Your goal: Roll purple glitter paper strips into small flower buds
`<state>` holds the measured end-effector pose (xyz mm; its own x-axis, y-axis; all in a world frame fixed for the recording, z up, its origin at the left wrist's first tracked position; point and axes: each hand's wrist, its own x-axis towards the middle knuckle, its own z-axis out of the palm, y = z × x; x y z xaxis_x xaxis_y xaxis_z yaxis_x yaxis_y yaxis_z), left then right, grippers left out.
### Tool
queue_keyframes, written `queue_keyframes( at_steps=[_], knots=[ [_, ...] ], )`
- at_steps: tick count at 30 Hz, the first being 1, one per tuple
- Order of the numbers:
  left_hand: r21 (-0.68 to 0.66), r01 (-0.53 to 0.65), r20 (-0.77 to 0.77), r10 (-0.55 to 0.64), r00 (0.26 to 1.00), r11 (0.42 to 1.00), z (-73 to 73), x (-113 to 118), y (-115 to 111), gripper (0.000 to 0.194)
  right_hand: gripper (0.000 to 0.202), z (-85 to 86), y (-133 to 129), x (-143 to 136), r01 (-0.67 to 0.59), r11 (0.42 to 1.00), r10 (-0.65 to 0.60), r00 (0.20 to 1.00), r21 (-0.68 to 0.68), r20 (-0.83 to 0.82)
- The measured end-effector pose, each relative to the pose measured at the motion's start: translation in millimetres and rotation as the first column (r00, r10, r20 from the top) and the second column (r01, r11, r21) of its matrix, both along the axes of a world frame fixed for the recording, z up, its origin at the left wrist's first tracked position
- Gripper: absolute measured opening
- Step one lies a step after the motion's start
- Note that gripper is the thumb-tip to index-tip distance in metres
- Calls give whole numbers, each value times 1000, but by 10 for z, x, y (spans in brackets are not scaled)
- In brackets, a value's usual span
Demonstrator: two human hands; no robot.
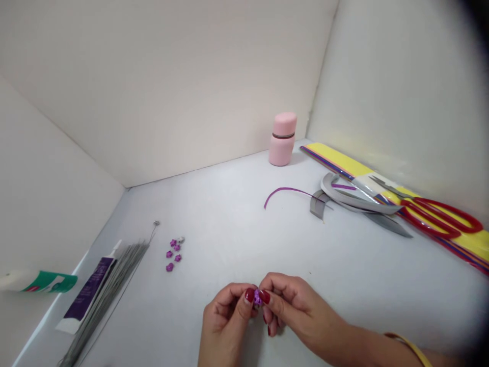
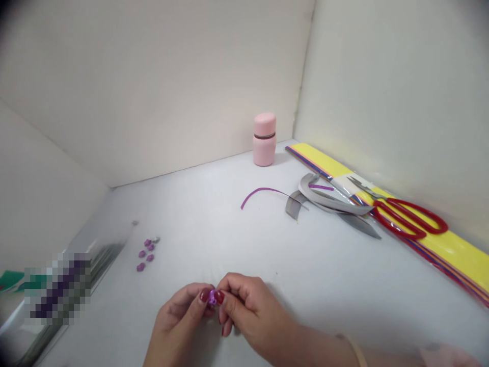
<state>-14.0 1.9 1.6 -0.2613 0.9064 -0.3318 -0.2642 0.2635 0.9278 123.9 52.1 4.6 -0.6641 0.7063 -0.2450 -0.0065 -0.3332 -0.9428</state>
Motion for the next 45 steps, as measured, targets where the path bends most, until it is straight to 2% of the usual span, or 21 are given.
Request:
queue_keyframes(
  at_steps=[7, 12, 15, 20, 24, 27, 29, 32, 34, 36, 40, 42, 45],
  knots=[
    [68, 77, -167, -65, 984, 995, 5, 18, -17, 20, 31, -17, -27, 29, -12, 978, -6, 996, 207, 86],
    [23, 21, -143, -17, 990, 1000, 11, 0, -8, 20, 30, -2, -11, 28, -20, 992, 17, 999, 123, 32],
    [35, 40, -118, -36, 992, 999, 5, 15, -19, 20, 28, -19, 1, 30, -19, 992, 15, 1000, 129, 25],
    [107, 30, -271, 0, 963, 994, 21, 54, -48, 18, 28, -9, 10, 23, -17, 981, 2, 997, 193, 75],
    [34, -71, -144, 75, 987, 997, 59, 67, -32, 18, 19, 21, -1, 22, 20, 974, -39, 996, 226, 83],
    [20, -98, -82, 99, 992, 995, 70, 83, -22, 21, 9, 6, -21, 48, 10, 924, -68, 988, 383, 138],
    [13, -100, -59, 101, 993, 995, 58, 94, -22, 21, 7, -12, -26, 70, -5, 856, -109, 976, 517, 190],
    [-10, -109, -5, 109, 994, 994, 21, 100, -19, 22, 9, -21, -9, 93, -64, 680, -171, 955, 730, 243],
    [-42, -119, 54, 121, 991, 992, 1, 103, -12, 24, 11, -14, 10, 100, -103, 561, -182, 953, 821, 244],
    [-72, -134, 94, 140, 986, 988, -3, 112, -3, 27, 11, -5, 24, 104, -111, 499, -194, 952, 859, 236],
    [-120, -161, 192, 182, 964, 980, 17, 147, 7, 29, 14, -3, 21, 105, -102, 452, -220, 950, 886, 222],
    [-144, -168, 243, 200, 949, 975, 22, 161, 4, 30, 17, -7, 14, 103, -111, 448, -207, 952, 887, 224],
    [-119, -165, 263, 192, 946, 979, 9, 161, -4, 28, 10, -15, 11, 99, -97, 549, -190, 953, 830, 237]
  ],
)
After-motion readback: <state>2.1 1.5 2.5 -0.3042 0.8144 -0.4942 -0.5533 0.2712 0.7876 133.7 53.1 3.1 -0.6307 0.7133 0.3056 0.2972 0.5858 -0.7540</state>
